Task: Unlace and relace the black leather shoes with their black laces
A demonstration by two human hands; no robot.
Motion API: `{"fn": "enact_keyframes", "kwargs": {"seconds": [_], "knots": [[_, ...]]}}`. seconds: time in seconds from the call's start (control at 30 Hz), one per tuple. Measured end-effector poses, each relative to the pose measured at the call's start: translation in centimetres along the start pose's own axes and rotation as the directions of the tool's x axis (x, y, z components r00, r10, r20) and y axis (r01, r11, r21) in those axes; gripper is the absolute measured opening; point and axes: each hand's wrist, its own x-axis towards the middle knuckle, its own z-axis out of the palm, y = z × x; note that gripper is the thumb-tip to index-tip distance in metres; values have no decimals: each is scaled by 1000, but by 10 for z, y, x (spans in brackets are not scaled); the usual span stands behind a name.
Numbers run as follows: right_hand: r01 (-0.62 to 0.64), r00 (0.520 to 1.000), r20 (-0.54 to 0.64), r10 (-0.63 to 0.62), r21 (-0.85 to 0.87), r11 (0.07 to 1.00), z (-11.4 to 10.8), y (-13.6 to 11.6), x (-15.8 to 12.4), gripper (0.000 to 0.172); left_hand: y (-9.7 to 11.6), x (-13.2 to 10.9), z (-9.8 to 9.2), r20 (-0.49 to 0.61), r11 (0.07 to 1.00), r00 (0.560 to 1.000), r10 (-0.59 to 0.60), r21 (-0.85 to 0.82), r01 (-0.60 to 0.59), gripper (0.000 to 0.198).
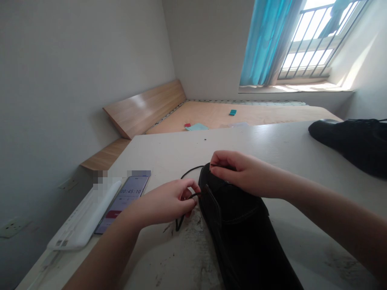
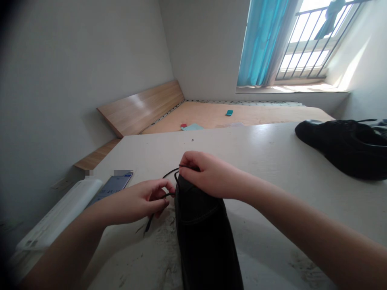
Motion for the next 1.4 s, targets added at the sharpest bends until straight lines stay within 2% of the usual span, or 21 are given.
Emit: {"fn": "enact_keyframes", "kwargs": {"seconds": [0.13, 0.2, 0.33, 0.43, 0.53, 0.63, 0.77, 0.87, 1.0, 1.1, 1.23, 1.3, 1.33, 1.37, 1.4], "knots": [[78, 981, -189, -37, 214, 974, -14, -4, -4, 18, 1, 4, -4, -52, 982, 998, -46, 181, 54, 24], [159, 969, -236, -74, 364, 917, -22, -8, -8, 21, 1, 5, -5, -50, 977, 998, -31, 209, 41, 25], [236, 970, -203, -131, 685, 689, -32, -17, -13, 23, -2, 4, -6, -66, 969, 998, 20, 248, -2, 25], [214, 977, -171, -128, 787, 578, -33, -20, -14, 28, -5, 6, -6, -127, 930, 989, 70, 367, -19, 36], [189, 981, -127, -145, 794, 578, -28, -20, -15, 30, -9, 15, -2, -171, 881, 981, 89, 472, 2, 52], [168, 979, -60, -195, 778, 605, -22, -17, -16, 26, -14, 31, 6, -263, 864, 962, 69, 498, 74, 55], [145, 976, 5, -218, 732, 666, -18, -16, -18, 21, -23, 50, 16, -426, 863, 902, 64, 478, 164, 55], [149, 971, 33, -235, 683, 715, -17, -16, -19, 23, -29, 58, 17, -491, 891, 869, 63, 420, 172, 54], [149, 972, 38, -230, 656, 740, -16, -16, -18, 23, -35, 66, 15, -494, 948, 867, 72, 303, 95, 54], [135, 976, 40, -214, 658, 741, -15, -15, -18, 24, -32, 70, 13, -491, 981, 865, 100, 194, -3, 56], [141, 984, -3, -180, 637, 758, -16, -15, -17, 25, -14, 60, 7, -474, 976, 858, 200, 21, -216, 72], [157, 984, -30, -177, 623, 766, -16, -15, -16, 27, -5, 46, 0, -480, 928, 837, 263, -113, -356, 76], [164, 983, -38, -180, 620, 768, -17, -15, -16, 28, -2, 38, -4, -486, 799, 822, 297, -345, -493, 72], [167, 983, -41, -181, 619, 767, -17, -16, -15, 28, 1, 30, -8, -491, 646, 815, 309, -521, -558, 60], [167, 982, -40, -182, 622, 765, -18, -16, -15, 27, 2, 23, -13, -492, 528, 814, 308, -623, -577, 44]]}}
